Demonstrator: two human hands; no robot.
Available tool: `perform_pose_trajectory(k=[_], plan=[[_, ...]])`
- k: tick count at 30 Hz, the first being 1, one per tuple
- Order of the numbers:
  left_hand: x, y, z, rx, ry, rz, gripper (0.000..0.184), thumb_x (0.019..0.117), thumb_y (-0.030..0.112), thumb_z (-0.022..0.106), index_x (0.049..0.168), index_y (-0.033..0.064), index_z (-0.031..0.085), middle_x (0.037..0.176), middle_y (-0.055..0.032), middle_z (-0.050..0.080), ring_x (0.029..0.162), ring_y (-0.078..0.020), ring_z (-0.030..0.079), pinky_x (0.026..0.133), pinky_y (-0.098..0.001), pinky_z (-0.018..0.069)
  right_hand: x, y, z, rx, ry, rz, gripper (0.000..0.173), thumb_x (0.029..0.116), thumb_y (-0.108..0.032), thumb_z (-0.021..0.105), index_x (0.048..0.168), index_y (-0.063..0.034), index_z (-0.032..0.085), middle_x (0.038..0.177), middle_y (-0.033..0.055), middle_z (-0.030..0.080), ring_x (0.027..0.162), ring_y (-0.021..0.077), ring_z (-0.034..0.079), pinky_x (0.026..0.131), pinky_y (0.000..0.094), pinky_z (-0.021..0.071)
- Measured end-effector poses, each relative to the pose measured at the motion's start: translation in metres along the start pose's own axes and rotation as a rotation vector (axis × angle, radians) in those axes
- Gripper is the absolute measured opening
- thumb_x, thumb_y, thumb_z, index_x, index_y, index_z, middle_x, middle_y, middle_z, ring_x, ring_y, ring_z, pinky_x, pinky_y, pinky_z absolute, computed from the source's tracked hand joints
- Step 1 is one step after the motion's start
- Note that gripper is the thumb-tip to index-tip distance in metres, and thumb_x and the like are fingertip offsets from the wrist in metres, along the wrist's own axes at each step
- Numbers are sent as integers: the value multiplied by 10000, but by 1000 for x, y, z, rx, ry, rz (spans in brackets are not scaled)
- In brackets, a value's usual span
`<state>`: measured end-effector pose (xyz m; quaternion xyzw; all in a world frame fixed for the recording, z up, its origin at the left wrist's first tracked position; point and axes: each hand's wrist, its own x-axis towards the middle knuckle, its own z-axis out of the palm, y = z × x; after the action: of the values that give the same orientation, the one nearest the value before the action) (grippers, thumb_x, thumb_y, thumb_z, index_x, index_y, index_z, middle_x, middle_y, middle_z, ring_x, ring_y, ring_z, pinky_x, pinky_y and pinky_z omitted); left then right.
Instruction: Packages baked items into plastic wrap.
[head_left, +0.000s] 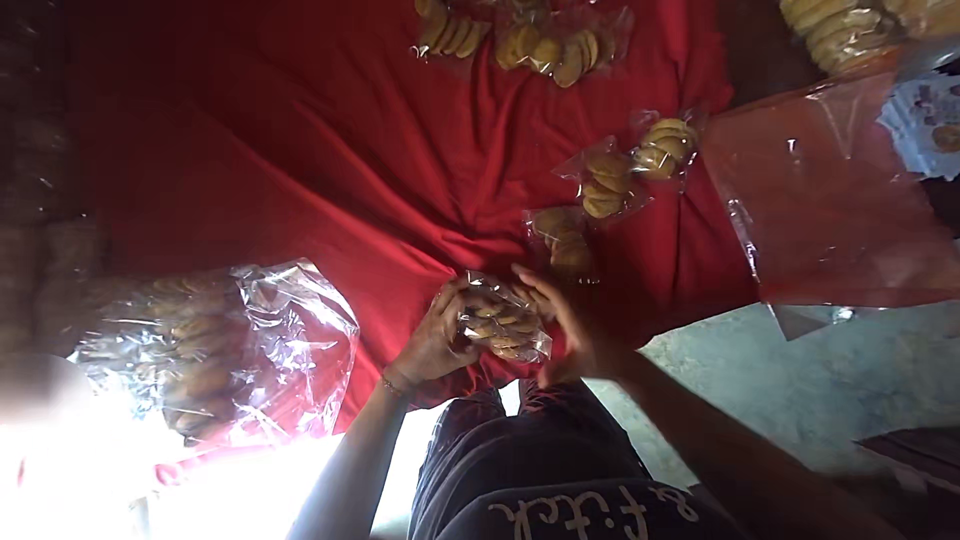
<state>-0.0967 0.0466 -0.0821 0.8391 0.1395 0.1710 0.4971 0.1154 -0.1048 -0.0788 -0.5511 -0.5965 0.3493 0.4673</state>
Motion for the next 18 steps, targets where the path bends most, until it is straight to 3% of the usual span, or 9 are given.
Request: perform_pose_trajectory(k=[1,3,5,7,9,11,13,16,18], plan=[[1,2,3,-54,-10,-7,571,852,212,768,1298,-60,537,1400,-264,513,1338,-226,507,1155,-329,390,-6,2,17,1,79,-22,1113,759,-775,674,1512,-4,398,1572,267,367,1472,267,379,1188,398,369],[-3,14,11,-175,15,-60,617,876,148,733,1370,-69,433,1455,-253,443,1344,-164,496,1126,-289,424,-10,7,43,-20,233,-55,892,767,-540,823,1456,-73,500,1499,288,427,1406,269,455,1158,366,409],[-7,38,20,-298,45,-129,634,906,189,706,1435,51,383,1500,-109,424,1370,-86,457,1137,-284,418,-14,4,46,15,301,-92,695,798,-386,823,1379,-120,550,1419,242,485,1337,221,506,1121,326,442],[-2,65,26,-420,-2,-145,601,942,268,700,1451,189,391,1556,-17,392,1391,-96,446,1129,-306,440,-27,-7,29,59,300,-89,527,837,-353,789,1269,-102,619,1383,213,515,1309,199,521,1115,312,444],[19,83,28,-444,-67,-133,513,970,407,665,1369,145,478,1610,-71,320,1443,-149,392,1155,-337,417,-51,-11,3,55,309,-19,441,827,-288,812,1186,-61,693,1374,237,563,1315,240,540,1126,353,443],[54,88,38,-174,15,-105,369,998,353,581,1229,66,592,1544,-169,396,1452,-213,379,1173,-378,369,-74,6,-20,6,384,22,471,843,-352,802,1213,-126,618,1387,158,557,1337,180,525,1132,337,444],[96,83,58,194,89,-66,327,891,215,671,1175,61,723,1450,-258,501,1352,-371,489,1091,-511,438,-87,12,-46,68,478,97,560,785,-353,847,1227,-124,591,1364,94,545,1294,113,532,1080,285,481],[136,64,94,563,-99,-128,667,841,285,748,1475,201,559,1594,-257,358,1463,-494,328,1087,-706,336,-110,6,-86,253,482,295,744,700,-255,878,1323,-13,550,1312,37,634,1201,77,612,1015,287,543],[149,45,104,704,5,-93,612,857,277,744,1443,188,591,1530,-207,481,1404,-451,447,1020,-665,422,-115,-1,-111,325,499,459,850,663,-267,870,1367,16,487,1219,9,678,1108,70,658,945,279,573]])
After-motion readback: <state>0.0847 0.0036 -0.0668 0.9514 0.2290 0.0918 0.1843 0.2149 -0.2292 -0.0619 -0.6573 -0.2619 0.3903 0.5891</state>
